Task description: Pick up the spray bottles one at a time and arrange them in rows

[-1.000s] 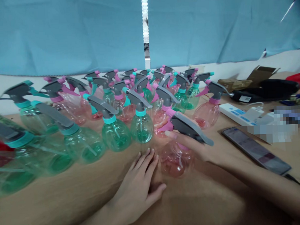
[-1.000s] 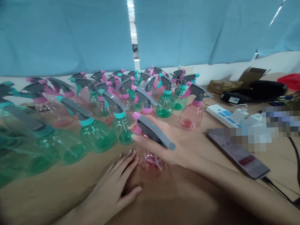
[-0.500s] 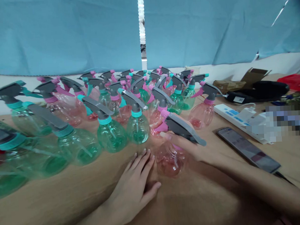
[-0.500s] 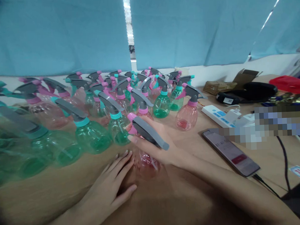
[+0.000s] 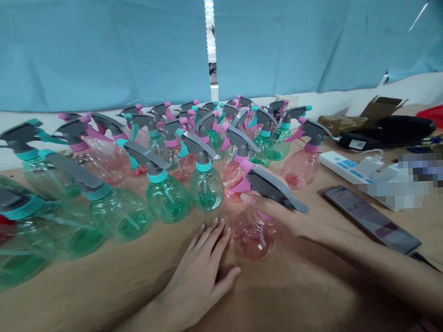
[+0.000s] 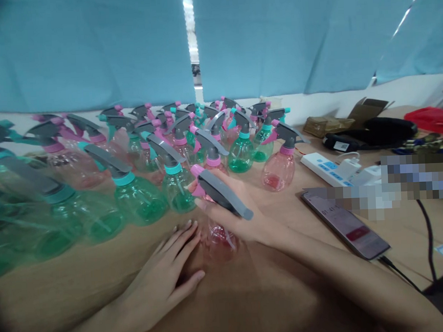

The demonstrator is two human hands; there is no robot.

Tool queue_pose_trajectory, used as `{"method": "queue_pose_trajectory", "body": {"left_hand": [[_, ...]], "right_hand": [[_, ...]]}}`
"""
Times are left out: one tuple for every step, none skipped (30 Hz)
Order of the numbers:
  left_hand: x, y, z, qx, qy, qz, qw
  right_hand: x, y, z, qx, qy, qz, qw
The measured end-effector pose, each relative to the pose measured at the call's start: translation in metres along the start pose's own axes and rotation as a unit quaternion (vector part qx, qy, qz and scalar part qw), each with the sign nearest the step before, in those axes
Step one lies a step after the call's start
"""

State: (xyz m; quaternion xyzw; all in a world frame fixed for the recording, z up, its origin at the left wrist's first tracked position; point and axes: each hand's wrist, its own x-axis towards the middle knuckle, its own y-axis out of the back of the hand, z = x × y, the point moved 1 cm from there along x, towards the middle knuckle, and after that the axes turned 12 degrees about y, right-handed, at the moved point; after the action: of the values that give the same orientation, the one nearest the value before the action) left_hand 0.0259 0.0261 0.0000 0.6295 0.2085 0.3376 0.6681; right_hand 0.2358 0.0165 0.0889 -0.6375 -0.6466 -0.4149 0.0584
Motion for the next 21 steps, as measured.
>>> {"method": "queue_pose_trajectory", "body": {"left_hand": [[0.0,0.0,0.0,0.0,0.001,-0.001,1.0],[0.0,0.0,0.0,0.0,0.001,-0.003,1.0],[0.0,0.0,0.0,0.0,0.001,-0.005,1.0],[0.0,0.0,0.0,0.0,0.0,-0.006,1.0],[0.0,0.0,0.0,-0.001,0.0,-0.008,1.0],[0.0,-0.001,0.0,-0.002,0.0,-0.009,1.0],[0.0,-0.001,0.0,-0.004,0.0,-0.008,1.0],[0.001,-0.001,0.0,-0.005,0.001,-0.008,1.0],[0.001,-0.001,0.0,-0.006,0.001,-0.008,1.0],[0.001,-0.001,0.0,-0.005,0.0,-0.008,1.0],[0.001,-0.001,0.0,-0.005,-0.001,-0.009,1.0],[0.001,-0.001,0.0,-0.004,-0.002,-0.01,1.0],[0.001,0.0,0.001,-0.004,-0.003,-0.01,1.0],[0.001,0.0,0.001,-0.003,-0.002,-0.01,1.0],[0.001,0.0,0.001,-0.002,-0.001,-0.01,1.0],[0.001,0.001,0.001,-0.001,0.0,-0.011,1.0],[0.001,0.001,0.001,0.001,0.001,-0.012,1.0],[0.001,0.001,0.001,0.004,0.002,-0.014,1.0],[0.001,0.001,0.001,0.006,0.005,-0.016,1.0],[0.001,0.002,0.002,0.007,0.006,-0.019,1.0],[0.001,0.002,0.002,0.007,0.008,-0.022,1.0]], "right_hand": [[-0.001,0.0,0.001,-0.009,-0.001,-0.002,1.0],[-0.002,0.0,0.003,-0.022,-0.004,-0.003,1.0],[-0.003,0.001,0.004,-0.037,-0.008,-0.001,0.999],[-0.004,0.001,0.005,-0.052,-0.008,0.005,0.999],[-0.004,0.002,0.006,-0.066,-0.003,0.014,0.998],[-0.004,0.002,0.007,-0.075,0.005,0.016,0.997],[-0.004,0.003,0.007,-0.084,0.013,0.017,0.996],[-0.003,0.004,0.006,-0.093,0.018,0.018,0.995],[-0.003,0.005,0.006,-0.099,0.016,0.01,0.995],[-0.003,0.006,0.005,-0.104,0.008,0.002,0.995],[-0.003,0.007,0.004,-0.106,-0.001,-0.005,0.994],[-0.004,0.008,0.003,-0.105,-0.01,-0.008,0.994],[-0.004,0.01,0.003,-0.103,-0.016,-0.007,0.995],[-0.005,0.011,0.003,-0.099,-0.019,-0.009,0.995],[-0.005,0.012,0.004,-0.097,-0.017,-0.01,0.995],[-0.005,0.013,0.005,-0.095,-0.012,-0.015,0.995],[-0.005,0.013,0.007,-0.092,-0.003,-0.02,0.996],[-0.005,0.012,0.009,-0.087,0.009,-0.022,0.996],[-0.005,0.011,0.011,-0.079,0.021,-0.024,0.996],[-0.006,0.01,0.013,-0.07,0.029,-0.016,0.997],[-0.007,0.009,0.015,-0.06,0.032,-0.003,0.998]]}}
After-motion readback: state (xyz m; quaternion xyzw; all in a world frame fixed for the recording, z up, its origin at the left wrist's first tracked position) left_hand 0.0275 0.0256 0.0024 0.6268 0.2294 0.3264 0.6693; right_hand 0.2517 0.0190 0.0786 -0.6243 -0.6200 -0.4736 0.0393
